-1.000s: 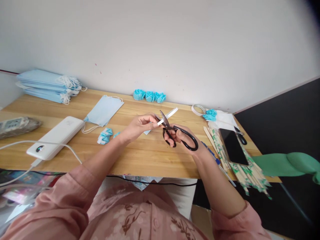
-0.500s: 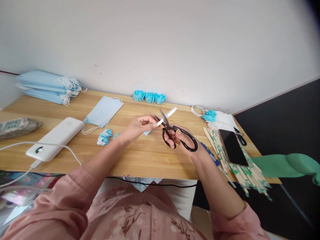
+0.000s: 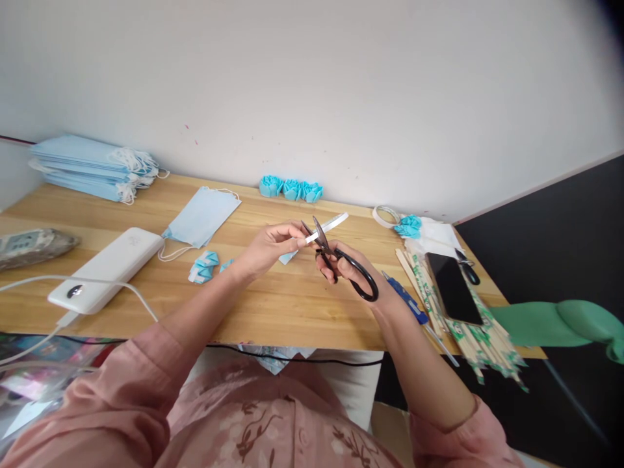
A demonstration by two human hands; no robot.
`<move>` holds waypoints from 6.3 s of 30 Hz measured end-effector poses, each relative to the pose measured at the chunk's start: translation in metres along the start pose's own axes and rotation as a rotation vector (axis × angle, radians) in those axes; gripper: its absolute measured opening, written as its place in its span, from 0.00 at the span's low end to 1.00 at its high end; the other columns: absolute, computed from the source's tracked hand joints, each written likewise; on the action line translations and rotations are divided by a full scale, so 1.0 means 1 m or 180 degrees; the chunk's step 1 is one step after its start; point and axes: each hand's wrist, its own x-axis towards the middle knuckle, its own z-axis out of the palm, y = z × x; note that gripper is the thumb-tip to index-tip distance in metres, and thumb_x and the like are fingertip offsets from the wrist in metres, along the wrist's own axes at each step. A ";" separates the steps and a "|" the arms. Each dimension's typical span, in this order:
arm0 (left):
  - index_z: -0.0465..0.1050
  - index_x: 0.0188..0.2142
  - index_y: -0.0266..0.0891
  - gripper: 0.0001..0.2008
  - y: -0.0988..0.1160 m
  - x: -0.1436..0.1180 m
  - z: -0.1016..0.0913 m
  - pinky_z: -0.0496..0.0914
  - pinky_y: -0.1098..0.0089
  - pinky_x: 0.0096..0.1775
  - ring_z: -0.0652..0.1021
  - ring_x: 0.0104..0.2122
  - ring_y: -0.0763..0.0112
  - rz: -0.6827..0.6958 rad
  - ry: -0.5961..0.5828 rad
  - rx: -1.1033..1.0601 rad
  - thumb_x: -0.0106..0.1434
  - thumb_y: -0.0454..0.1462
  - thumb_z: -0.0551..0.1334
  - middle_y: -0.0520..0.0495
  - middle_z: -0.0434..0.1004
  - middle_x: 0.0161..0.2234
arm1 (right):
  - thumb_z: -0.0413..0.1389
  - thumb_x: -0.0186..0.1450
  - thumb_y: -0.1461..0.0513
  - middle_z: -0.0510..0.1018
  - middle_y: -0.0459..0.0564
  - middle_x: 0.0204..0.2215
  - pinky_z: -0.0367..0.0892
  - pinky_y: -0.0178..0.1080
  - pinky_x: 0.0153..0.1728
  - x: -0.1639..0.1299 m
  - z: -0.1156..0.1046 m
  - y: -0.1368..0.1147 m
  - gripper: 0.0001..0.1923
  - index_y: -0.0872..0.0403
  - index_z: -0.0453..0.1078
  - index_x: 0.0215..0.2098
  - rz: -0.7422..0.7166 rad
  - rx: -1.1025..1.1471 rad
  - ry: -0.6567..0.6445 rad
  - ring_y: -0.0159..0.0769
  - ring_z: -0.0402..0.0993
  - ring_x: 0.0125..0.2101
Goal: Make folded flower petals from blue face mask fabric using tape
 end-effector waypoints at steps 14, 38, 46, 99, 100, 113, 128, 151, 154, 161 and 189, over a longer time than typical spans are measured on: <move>0.80 0.28 0.38 0.06 0.002 0.001 0.004 0.67 0.63 0.47 0.76 0.40 0.66 0.0161 0.0021 -0.0339 0.59 0.38 0.69 0.46 0.77 0.34 | 0.56 0.62 0.39 0.70 0.49 0.35 0.59 0.37 0.29 -0.001 0.004 -0.001 0.30 0.54 0.66 0.46 0.0037 0.0092 0.0072 0.29 0.62 0.27; 0.79 0.26 0.37 0.09 0.001 0.001 0.003 0.68 0.64 0.47 0.77 0.40 0.67 0.0004 0.0133 -0.0384 0.57 0.40 0.71 0.46 0.78 0.36 | 0.60 0.58 0.41 0.70 0.44 0.26 0.49 0.32 0.17 0.000 0.011 -0.006 0.28 0.56 0.69 0.38 0.0232 0.0098 0.0473 0.21 0.57 0.16; 0.82 0.31 0.37 0.09 -0.005 0.000 0.000 0.68 0.61 0.51 0.79 0.43 0.63 -0.0209 0.0194 -0.0149 0.53 0.41 0.73 0.43 0.82 0.39 | 0.61 0.59 0.43 0.70 0.43 0.24 0.52 0.30 0.13 -0.003 0.004 0.000 0.30 0.58 0.72 0.48 0.0275 0.0226 0.0434 0.20 0.56 0.14; 0.80 0.30 0.38 0.12 -0.008 -0.001 -0.004 0.72 0.66 0.42 0.78 0.35 0.69 -0.0390 0.0349 -0.0022 0.53 0.44 0.73 0.47 0.80 0.32 | 0.59 0.60 0.40 0.73 0.47 0.26 0.58 0.30 0.16 -0.007 -0.004 -0.024 0.32 0.58 0.73 0.47 0.0518 -0.0118 -0.0003 0.23 0.62 0.17; 0.80 0.30 0.38 0.12 -0.007 -0.001 -0.003 0.72 0.66 0.42 0.78 0.35 0.68 -0.0378 0.0344 -0.0026 0.54 0.44 0.73 0.47 0.79 0.32 | 0.59 0.60 0.40 0.73 0.47 0.26 0.58 0.30 0.16 -0.007 -0.004 -0.024 0.32 0.58 0.73 0.47 0.0508 -0.0117 -0.0009 0.23 0.62 0.17; 0.80 0.30 0.38 0.13 -0.006 -0.002 -0.003 0.73 0.65 0.42 0.78 0.35 0.68 -0.0418 0.0367 -0.0013 0.53 0.45 0.73 0.46 0.80 0.33 | 0.58 0.63 0.44 0.72 0.45 0.25 0.58 0.30 0.15 -0.008 -0.006 -0.016 0.29 0.58 0.72 0.49 0.0512 -0.0099 -0.0017 0.22 0.60 0.16; 0.78 0.29 0.36 0.15 -0.004 -0.001 -0.004 0.70 0.70 0.38 0.77 0.32 0.71 -0.0499 0.0535 0.0205 0.51 0.46 0.73 0.47 0.81 0.31 | 0.63 0.58 0.47 0.68 0.40 0.19 0.60 0.30 0.17 -0.007 0.008 -0.022 0.26 0.57 0.74 0.46 0.0874 -0.0215 0.0002 0.24 0.62 0.15; 0.76 0.28 0.35 0.19 -0.010 -0.003 -0.009 0.71 0.67 0.41 0.79 0.34 0.67 -0.0436 0.0474 0.0074 0.57 0.50 0.69 0.44 0.81 0.32 | 0.57 0.61 0.39 0.70 0.47 0.30 0.65 0.34 0.25 -0.025 -0.014 -0.025 0.33 0.58 0.67 0.47 0.0511 -0.0227 -0.0396 0.27 0.67 0.23; 0.76 0.28 0.35 0.19 -0.010 -0.003 -0.009 0.71 0.66 0.41 0.79 0.34 0.67 -0.0434 0.0427 0.0108 0.57 0.50 0.69 0.44 0.81 0.32 | 0.55 0.62 0.40 0.70 0.47 0.30 0.63 0.33 0.24 -0.022 -0.015 -0.023 0.32 0.59 0.67 0.47 0.0558 -0.0267 -0.0486 0.26 0.67 0.22; 0.76 0.28 0.35 0.19 -0.009 -0.003 -0.008 0.69 0.69 0.38 0.78 0.34 0.67 -0.0417 0.0368 0.0296 0.57 0.50 0.69 0.44 0.82 0.32 | 0.56 0.62 0.40 0.71 0.47 0.29 0.64 0.32 0.22 -0.015 -0.013 -0.024 0.33 0.59 0.68 0.47 0.0680 -0.0227 -0.0474 0.26 0.67 0.21; 0.77 0.27 0.36 0.18 -0.003 -0.003 -0.004 0.69 0.69 0.39 0.76 0.31 0.71 -0.0243 0.0302 0.0151 0.53 0.50 0.72 0.47 0.79 0.30 | 0.56 0.64 0.43 0.72 0.45 0.24 0.61 0.32 0.18 -0.007 -0.008 -0.028 0.28 0.59 0.70 0.46 0.0488 0.0149 -0.0406 0.26 0.65 0.18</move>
